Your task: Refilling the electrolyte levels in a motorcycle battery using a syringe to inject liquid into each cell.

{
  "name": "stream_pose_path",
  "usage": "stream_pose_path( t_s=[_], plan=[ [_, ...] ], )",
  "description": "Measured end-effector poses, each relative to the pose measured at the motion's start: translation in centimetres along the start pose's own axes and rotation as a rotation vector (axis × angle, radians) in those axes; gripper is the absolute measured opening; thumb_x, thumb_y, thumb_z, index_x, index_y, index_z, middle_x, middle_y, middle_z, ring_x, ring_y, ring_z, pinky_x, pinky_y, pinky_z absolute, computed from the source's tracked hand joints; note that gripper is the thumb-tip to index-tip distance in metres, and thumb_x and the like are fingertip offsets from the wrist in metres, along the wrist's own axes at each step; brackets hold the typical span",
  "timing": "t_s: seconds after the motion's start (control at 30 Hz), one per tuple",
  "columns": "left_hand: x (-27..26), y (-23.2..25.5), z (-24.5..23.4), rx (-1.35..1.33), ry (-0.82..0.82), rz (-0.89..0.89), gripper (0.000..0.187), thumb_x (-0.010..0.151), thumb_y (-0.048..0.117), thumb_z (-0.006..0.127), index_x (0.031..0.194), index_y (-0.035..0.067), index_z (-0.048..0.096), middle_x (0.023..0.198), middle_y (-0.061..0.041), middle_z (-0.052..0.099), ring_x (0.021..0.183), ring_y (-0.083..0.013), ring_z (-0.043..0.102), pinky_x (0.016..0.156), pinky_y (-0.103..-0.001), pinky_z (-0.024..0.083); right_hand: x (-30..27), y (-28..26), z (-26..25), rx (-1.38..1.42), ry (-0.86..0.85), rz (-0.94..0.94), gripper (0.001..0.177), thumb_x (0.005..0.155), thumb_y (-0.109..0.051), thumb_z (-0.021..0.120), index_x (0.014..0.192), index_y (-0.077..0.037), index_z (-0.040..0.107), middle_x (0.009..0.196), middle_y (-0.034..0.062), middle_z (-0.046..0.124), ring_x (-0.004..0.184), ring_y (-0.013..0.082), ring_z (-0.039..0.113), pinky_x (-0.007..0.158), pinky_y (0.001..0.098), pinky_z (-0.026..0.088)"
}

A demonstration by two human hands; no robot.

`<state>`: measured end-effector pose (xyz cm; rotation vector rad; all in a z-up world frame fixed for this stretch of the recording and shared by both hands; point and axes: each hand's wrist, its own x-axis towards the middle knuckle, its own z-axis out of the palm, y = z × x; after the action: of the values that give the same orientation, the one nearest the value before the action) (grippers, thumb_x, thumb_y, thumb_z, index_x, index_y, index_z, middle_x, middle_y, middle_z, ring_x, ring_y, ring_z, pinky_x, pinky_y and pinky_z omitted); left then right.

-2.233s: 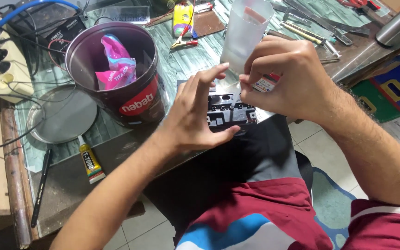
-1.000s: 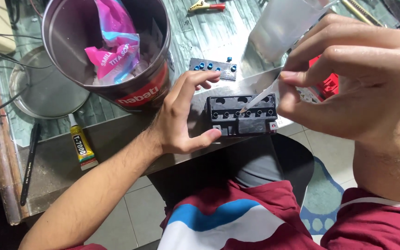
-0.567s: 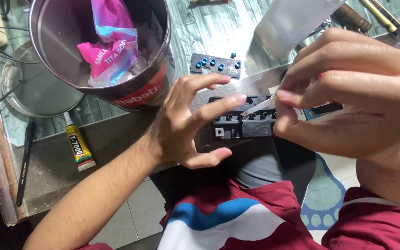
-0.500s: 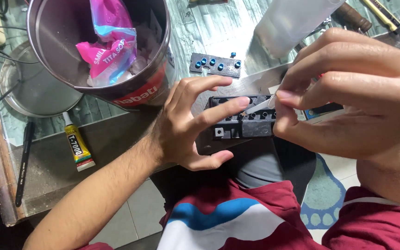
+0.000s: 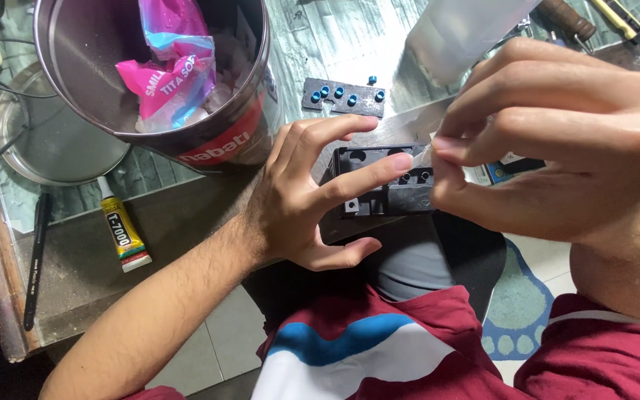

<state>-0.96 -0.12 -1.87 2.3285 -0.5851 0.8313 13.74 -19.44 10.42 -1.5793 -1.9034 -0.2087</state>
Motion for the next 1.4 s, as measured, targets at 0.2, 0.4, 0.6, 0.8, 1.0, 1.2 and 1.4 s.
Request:
stream_pose_path(
  t_s=[0.2,0.4,0.6,0.8,1.0,1.2,1.4],
  plan=[
    [0.3,0.6,0.2,0.021,0.018,-0.003,0.061,0.098,0.056,0.068,0.147,0.024,0.051,0.147,-0.023,0.054,0.128,-0.0373,0.069,0.109,-0.052,0.053,0.4,-1.3,0.3,0.027,0.020,0.045,0.031,0.089,0.013,0.084,0.069,0.011,0.060,0.076,0.0259,0.061,0.064,0.0375,0.054,0.062,0.0430,0.045],
    [0.3,0.9,0.6,0.066,0.071,0.011,0.058,0.101,0.060,0.058,0.146,0.025,0.051,0.148,-0.023,0.052,0.123,-0.0385,0.069,0.105,-0.054,0.054,0.6,-2.0,0.1,-0.001,-0.006,0.062,0.031,0.093,0.016,0.082,0.071,0.008,0.061,0.080,0.0222,0.064,0.067,0.0346,0.056,0.061,0.0396,0.043],
    [1.1,1.2,0.1,0.119,0.072,0.022,0.060,0.098,0.065,0.058,0.141,0.023,0.055,0.143,-0.021,0.051,0.129,-0.0402,0.064,0.105,-0.056,0.051,1.1,-2.3,-0.5,0.017,0.005,0.048,0.030,0.094,0.014,0.085,0.073,0.010,0.063,0.079,0.0234,0.062,0.067,0.0366,0.054,0.063,0.0431,0.041],
    [1.1,1.3,0.1,0.136,0.066,0.012,0.061,0.097,0.066,0.061,0.142,0.025,0.055,0.144,-0.020,0.050,0.129,-0.0394,0.063,0.105,-0.056,0.050,1.7,-3.0,-1.4,0.030,-0.064,0.151,0.040,0.094,0.016,0.085,0.068,0.008,0.055,0.079,0.0197,0.063,0.067,0.0326,0.053,0.063,0.0404,0.039],
    [0.9,1.2,0.2,0.159,0.044,0.007,0.065,0.095,0.067,0.066,0.144,0.027,0.054,0.146,-0.020,0.049,0.128,-0.0372,0.064,0.102,-0.055,0.049,0.9,-3.4,-1.4,0.027,-0.061,0.249,0.039,0.096,0.017,0.085,0.072,0.009,0.056,0.085,0.0204,0.064,0.070,0.0299,0.054,0.063,0.0372,0.039],
    [0.9,1.3,0.0,0.170,0.031,-0.009,0.065,0.095,0.067,0.067,0.145,0.027,0.053,0.148,-0.019,0.047,0.126,-0.0373,0.065,0.100,-0.056,0.050,0.4,-3.7,-1.3,0.028,-0.061,0.348,0.036,0.098,0.019,0.085,0.076,0.010,0.056,0.093,0.0212,0.065,0.074,0.0266,0.054,0.063,0.0335,0.040],
    [1.0,1.2,-0.3,0.178,0.020,0.016,0.065,0.096,0.066,0.068,0.145,0.025,0.054,0.147,-0.021,0.047,0.127,-0.0389,0.064,0.100,-0.057,0.050,-0.6,-4.1,-0.9,0.037,-0.064,0.462,0.034,0.100,0.020,0.084,0.081,0.011,0.057,0.100,0.0220,0.066,0.078,0.0233,0.054,0.064,0.0297,0.040]
  ],
)
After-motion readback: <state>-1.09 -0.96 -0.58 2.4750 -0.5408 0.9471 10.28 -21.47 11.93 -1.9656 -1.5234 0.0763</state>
